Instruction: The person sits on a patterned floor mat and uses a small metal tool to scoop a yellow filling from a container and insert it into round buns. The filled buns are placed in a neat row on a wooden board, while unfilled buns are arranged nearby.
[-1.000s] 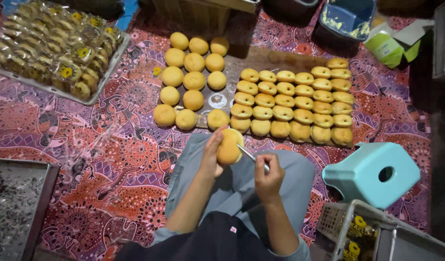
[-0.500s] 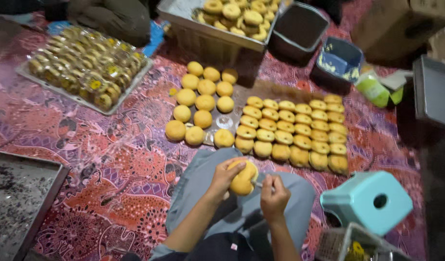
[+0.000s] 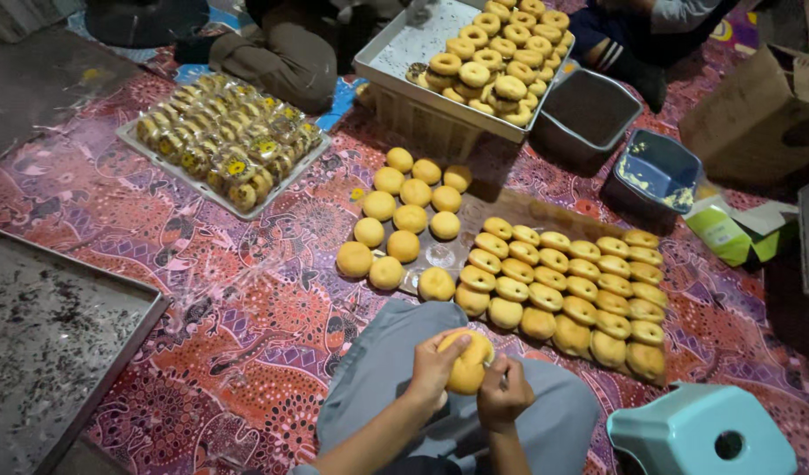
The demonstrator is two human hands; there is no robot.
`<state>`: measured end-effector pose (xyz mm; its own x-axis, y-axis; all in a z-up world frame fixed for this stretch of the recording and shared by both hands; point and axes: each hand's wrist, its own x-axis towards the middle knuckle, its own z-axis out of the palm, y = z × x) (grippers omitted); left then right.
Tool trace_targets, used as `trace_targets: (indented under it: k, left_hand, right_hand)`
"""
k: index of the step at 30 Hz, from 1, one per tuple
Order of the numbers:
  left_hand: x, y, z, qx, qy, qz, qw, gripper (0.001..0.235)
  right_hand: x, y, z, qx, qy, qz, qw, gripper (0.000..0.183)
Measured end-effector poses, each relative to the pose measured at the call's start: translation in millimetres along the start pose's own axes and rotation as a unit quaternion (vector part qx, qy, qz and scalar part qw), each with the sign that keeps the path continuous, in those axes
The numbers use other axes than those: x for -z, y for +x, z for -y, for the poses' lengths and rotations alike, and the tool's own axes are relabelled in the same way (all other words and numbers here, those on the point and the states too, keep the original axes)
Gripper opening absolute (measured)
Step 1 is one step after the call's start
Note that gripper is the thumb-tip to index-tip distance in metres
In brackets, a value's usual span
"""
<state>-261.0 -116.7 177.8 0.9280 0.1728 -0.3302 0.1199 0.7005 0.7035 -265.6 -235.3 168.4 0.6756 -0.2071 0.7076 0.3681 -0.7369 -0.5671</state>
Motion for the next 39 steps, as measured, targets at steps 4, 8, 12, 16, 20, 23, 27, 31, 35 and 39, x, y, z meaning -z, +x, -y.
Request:
trace_targets:
  k: [4, 8, 12, 16, 20, 23, 27, 31, 35, 39]
  left_hand:
    - [15.0, 7.0, -13.3, 0.009, 0.061, 0.051, 0.997, 0.027]
    - [26.2, 16.6, -22.2, 0.108, 0.067, 0.109, 0.986, 0.027]
    - [21.1, 15.6, -4.5, 0.067, 0.029, 0.044, 0.996, 0.028]
    - [13.2, 17.1, 16.1, 0.033, -0.026, -0.053, 0.998, 0.030]
    - [13.0, 22.1, 3.2, 0.009, -0.005, -0.048, 0.999, 0.040]
    - [20.6, 26.8, -19.5, -0.088, 0.211, 0.086, 0.970, 0.077]
    - [37.9, 58.8, -28.3, -0.136, 0.596, 0.186, 0.769, 0.104]
    - [73.5, 156.7, -21.3, -0.158, 0.486, 0.316, 0.799, 0.082]
    - [114.7, 281.1, 0.9, -0.119, 0.522, 0.241, 0.809, 0.068]
    - [136.2, 358.6, 40.0, -0.095, 0.475, 0.232, 0.844, 0.052]
  right_hand:
    - [-7.7, -9.8, -14.7, -0.120, 0.171, 0.150, 0.966, 0.021]
    - [-11.8, -15.6, -32.4, -0.273, 0.253, 0.265, 0.889, 0.027]
    - [-20.3, -16.6, -39.4, -0.129, 0.192, 0.181, 0.956, 0.024]
    - [-37.2, -5.5, -39.7, 0.030, 0.011, 0.080, 0.996, 0.024]
    - [-48.8, 5.0, -29.8, 0.044, -0.004, 0.077, 0.996, 0.015]
    - [-53.5, 18.9, -23.0, 0.044, 0.025, 0.102, 0.993, 0.012]
    - [-49.3, 50.1, -29.7, 0.034, 0.033, 0.184, 0.982, 0.015]
    - [-31.3, 75.6, -57.3, -0.128, 0.089, 0.149, 0.976, 0.020]
    - [-26.2, 72.9, -110.1, -0.304, 0.093, 0.095, 0.943, 0.024]
    - [-35.8, 41.9, -149.5, -0.274, 0.033, 0.098, 0.956, 0.020]
